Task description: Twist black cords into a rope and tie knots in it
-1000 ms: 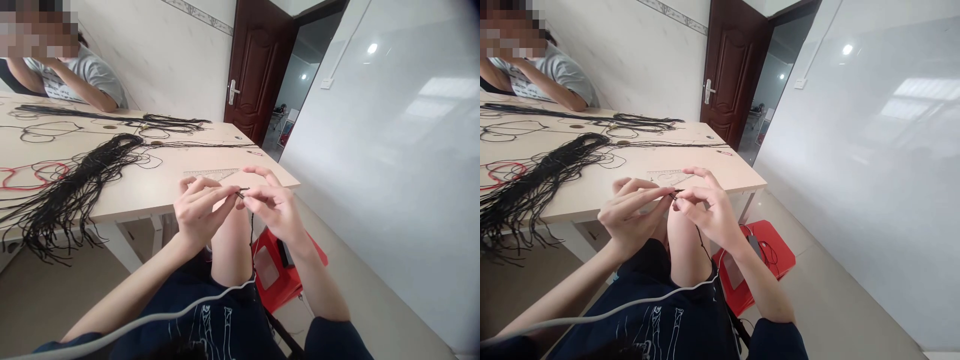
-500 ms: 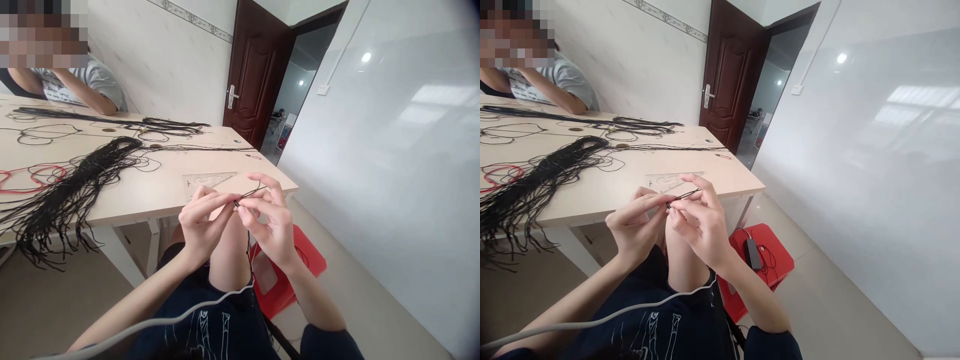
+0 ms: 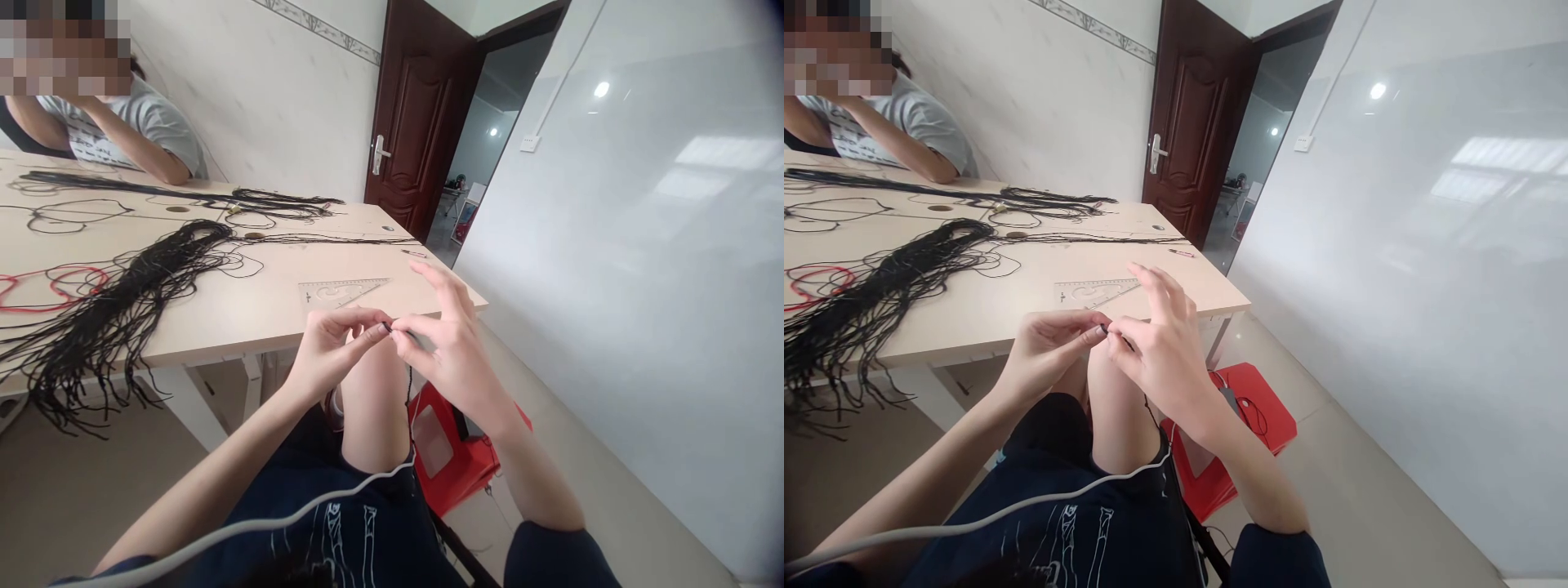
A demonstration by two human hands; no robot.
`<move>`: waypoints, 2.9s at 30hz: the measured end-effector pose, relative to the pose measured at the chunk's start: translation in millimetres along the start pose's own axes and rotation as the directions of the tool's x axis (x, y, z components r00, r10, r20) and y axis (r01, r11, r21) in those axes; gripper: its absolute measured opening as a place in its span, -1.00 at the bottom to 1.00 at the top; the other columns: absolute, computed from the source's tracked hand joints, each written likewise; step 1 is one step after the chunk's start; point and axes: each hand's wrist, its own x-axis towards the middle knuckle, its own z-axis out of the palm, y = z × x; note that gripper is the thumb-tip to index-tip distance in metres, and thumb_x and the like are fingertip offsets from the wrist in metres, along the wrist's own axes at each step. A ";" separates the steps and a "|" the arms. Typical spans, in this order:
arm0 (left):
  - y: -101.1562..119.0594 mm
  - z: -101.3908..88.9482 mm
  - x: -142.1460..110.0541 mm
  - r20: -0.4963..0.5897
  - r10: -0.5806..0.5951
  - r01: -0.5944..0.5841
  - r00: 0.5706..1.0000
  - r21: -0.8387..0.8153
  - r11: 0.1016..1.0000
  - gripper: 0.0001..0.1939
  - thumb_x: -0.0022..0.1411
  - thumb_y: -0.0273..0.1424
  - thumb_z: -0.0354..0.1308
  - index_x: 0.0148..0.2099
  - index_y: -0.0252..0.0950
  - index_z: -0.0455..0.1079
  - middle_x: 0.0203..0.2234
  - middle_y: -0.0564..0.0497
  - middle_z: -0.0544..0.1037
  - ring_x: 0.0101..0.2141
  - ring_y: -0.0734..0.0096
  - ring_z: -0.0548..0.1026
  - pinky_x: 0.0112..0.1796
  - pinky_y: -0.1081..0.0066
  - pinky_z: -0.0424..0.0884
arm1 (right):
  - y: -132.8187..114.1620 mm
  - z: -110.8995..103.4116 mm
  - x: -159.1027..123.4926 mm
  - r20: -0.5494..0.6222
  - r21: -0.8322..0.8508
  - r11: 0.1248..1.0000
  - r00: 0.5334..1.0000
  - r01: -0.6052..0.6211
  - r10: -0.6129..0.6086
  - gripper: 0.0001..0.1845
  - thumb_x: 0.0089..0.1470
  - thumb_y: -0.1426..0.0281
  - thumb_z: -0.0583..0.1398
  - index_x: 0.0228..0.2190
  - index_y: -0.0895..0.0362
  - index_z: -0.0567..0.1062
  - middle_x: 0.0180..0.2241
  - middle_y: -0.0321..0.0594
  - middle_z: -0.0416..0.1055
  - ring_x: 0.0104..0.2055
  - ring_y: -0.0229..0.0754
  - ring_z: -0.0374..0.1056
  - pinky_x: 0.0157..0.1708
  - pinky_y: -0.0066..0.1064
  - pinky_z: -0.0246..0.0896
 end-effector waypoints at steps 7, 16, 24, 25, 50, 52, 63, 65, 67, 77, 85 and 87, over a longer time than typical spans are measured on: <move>-5.5 -0.4 3.4 0.082 -0.041 0.046 0.996 -0.054 0.998 -0.88 -0.03 -0.35 0.25 -0.41 -0.28 0.49 -0.47 -0.05 0.58 -0.45 0.38 0.52 -0.40 0.41 0.45 | 12.7 -14.0 14.9 0.430 0.324 0.907 0.896 -0.267 0.111 -0.80 0.08 0.39 0.07 -0.43 0.15 0.48 -0.38 -0.24 0.42 -0.34 -0.25 0.31 -0.34 -0.38 0.21; -12.1 -2.7 3.0 0.123 -0.034 0.021 0.992 0.108 0.994 -0.86 0.01 -0.33 0.21 -0.40 -0.29 0.49 -0.49 -0.06 0.57 -0.49 0.39 0.47 -0.48 0.41 0.36 | 31.5 -18.4 34.3 0.676 0.409 0.822 0.737 -0.396 0.018 -0.84 -0.01 0.46 0.09 -0.48 0.20 0.48 -0.51 -0.29 0.37 -0.45 -0.33 0.24 -0.41 -0.45 0.12; 24.7 -16.8 6.2 0.217 0.191 -0.276 0.957 0.487 0.829 -0.82 0.07 -0.42 0.10 -0.23 -0.26 0.42 -0.35 0.01 0.51 -0.39 0.47 0.39 -0.40 0.48 0.31 | 30.0 -10.0 27.6 0.633 0.380 0.849 0.773 -0.365 0.049 -0.83 0.01 0.49 0.08 -0.47 0.18 0.49 -0.47 -0.28 0.41 -0.39 -0.29 0.30 -0.36 -0.43 0.17; 29.8 -19.0 7.1 0.217 0.232 -0.312 0.948 0.503 0.806 -0.84 0.09 -0.42 0.08 -0.24 -0.26 0.41 -0.36 0.01 0.50 -0.38 0.48 0.39 -0.38 0.48 0.32 | 26.8 -10.1 25.2 0.606 0.378 0.859 0.794 -0.345 0.053 -0.83 0.01 0.49 0.08 -0.46 0.17 0.49 -0.45 -0.27 0.42 -0.37 -0.29 0.32 -0.34 -0.43 0.18; 72.5 -17.2 -6.0 0.653 0.588 -0.828 0.477 0.559 0.050 -0.86 0.08 -0.52 0.07 -0.44 -0.17 0.37 -0.36 0.05 0.43 -0.27 0.35 0.39 -0.12 0.23 0.26 | -15.8 -9.7 2.0 0.370 0.199 0.980 0.928 -0.023 -0.054 -0.79 0.01 0.55 0.09 -0.62 0.18 0.30 -0.47 -0.26 0.32 -0.35 -0.25 0.20 -0.38 -0.41 0.05; 72.3 -23.5 -4.5 0.592 0.668 -0.835 0.450 0.545 0.079 -0.91 0.01 -0.48 0.17 -0.40 -0.17 0.38 -0.35 0.02 0.41 -0.29 0.34 0.40 -0.18 0.23 0.31 | -13.6 -10.7 2.4 0.359 0.361 0.922 0.933 -0.139 0.000 -0.81 0.02 0.54 0.11 -0.60 0.17 0.36 -0.46 -0.28 0.35 -0.34 -0.27 0.23 -0.37 -0.45 0.09; 34.2 -21.9 -18.8 0.534 0.716 -0.712 0.450 0.699 -0.074 -0.81 -0.07 -0.48 0.26 -0.33 -0.24 0.38 -0.34 -0.06 0.43 -0.27 0.28 0.41 -0.22 0.17 0.28 | 9.8 34.1 7.9 0.579 0.775 0.064 0.746 -0.629 0.330 -0.82 -0.08 0.42 0.16 -0.64 0.20 0.44 -0.62 -0.38 0.29 -0.53 -0.41 0.18 -0.44 -0.51 0.08; 31.8 -15.9 -19.3 0.551 0.712 -0.681 0.435 0.719 -0.140 -0.87 -0.01 -0.51 0.21 -0.34 -0.24 0.38 -0.34 -0.03 0.44 -0.23 0.31 0.41 -0.16 0.20 0.24 | 6.0 39.3 7.3 0.573 0.787 0.002 0.732 -0.617 0.369 -0.81 -0.10 0.42 0.15 -0.66 0.19 0.42 -0.64 -0.40 0.26 -0.55 -0.42 0.16 -0.47 -0.52 0.07; 30.4 -11.1 -18.3 0.549 0.699 -0.639 0.457 0.750 -0.171 -0.90 0.05 -0.52 0.15 -0.35 -0.23 0.37 -0.34 0.02 0.46 -0.22 0.37 0.42 -0.13 0.23 0.22 | 1.4 42.6 6.0 0.555 0.805 -0.039 0.728 -0.591 0.402 -0.83 -0.11 0.41 0.16 -0.66 0.18 0.41 -0.62 -0.41 0.27 -0.54 -0.42 0.16 -0.47 -0.52 0.07; 22.7 1.8 -12.8 0.532 0.671 -0.531 0.516 0.814 -0.237 -0.85 0.06 -0.61 0.09 -0.45 -0.27 0.35 -0.34 -0.01 0.49 -0.20 0.33 0.44 -0.09 0.15 0.14 | -17.9 46.4 2.9 0.577 0.815 -0.326 0.617 -0.479 0.535 -0.86 -0.20 0.41 0.21 -0.68 0.15 0.37 -0.64 -0.42 0.28 -0.53 -0.41 0.18 -0.47 -0.53 0.05; 15.5 -4.0 -14.4 0.527 0.712 -0.591 0.463 0.783 -0.196 -0.85 0.03 -0.62 0.10 -0.47 -0.28 0.35 -0.38 0.00 0.47 -0.24 0.34 0.43 -0.08 0.16 0.15 | -16.9 48.2 2.3 0.654 0.756 -0.394 0.635 -0.523 0.411 -0.90 -0.19 0.45 0.21 -0.66 0.17 0.41 -0.64 -0.40 0.30 -0.54 -0.41 0.19 -0.46 -0.51 0.09; 11.2 -8.3 -17.4 0.472 0.751 -0.637 0.462 0.766 -0.089 -0.85 0.01 -0.62 0.15 -0.44 -0.26 0.38 -0.38 0.01 0.45 -0.26 0.35 0.42 -0.08 0.15 0.17 | -14.2 46.9 1.3 0.691 0.722 -0.376 0.629 -0.581 0.356 -0.90 -0.17 0.44 0.20 -0.64 0.18 0.44 -0.63 -0.38 0.31 -0.55 -0.41 0.18 -0.47 -0.51 0.10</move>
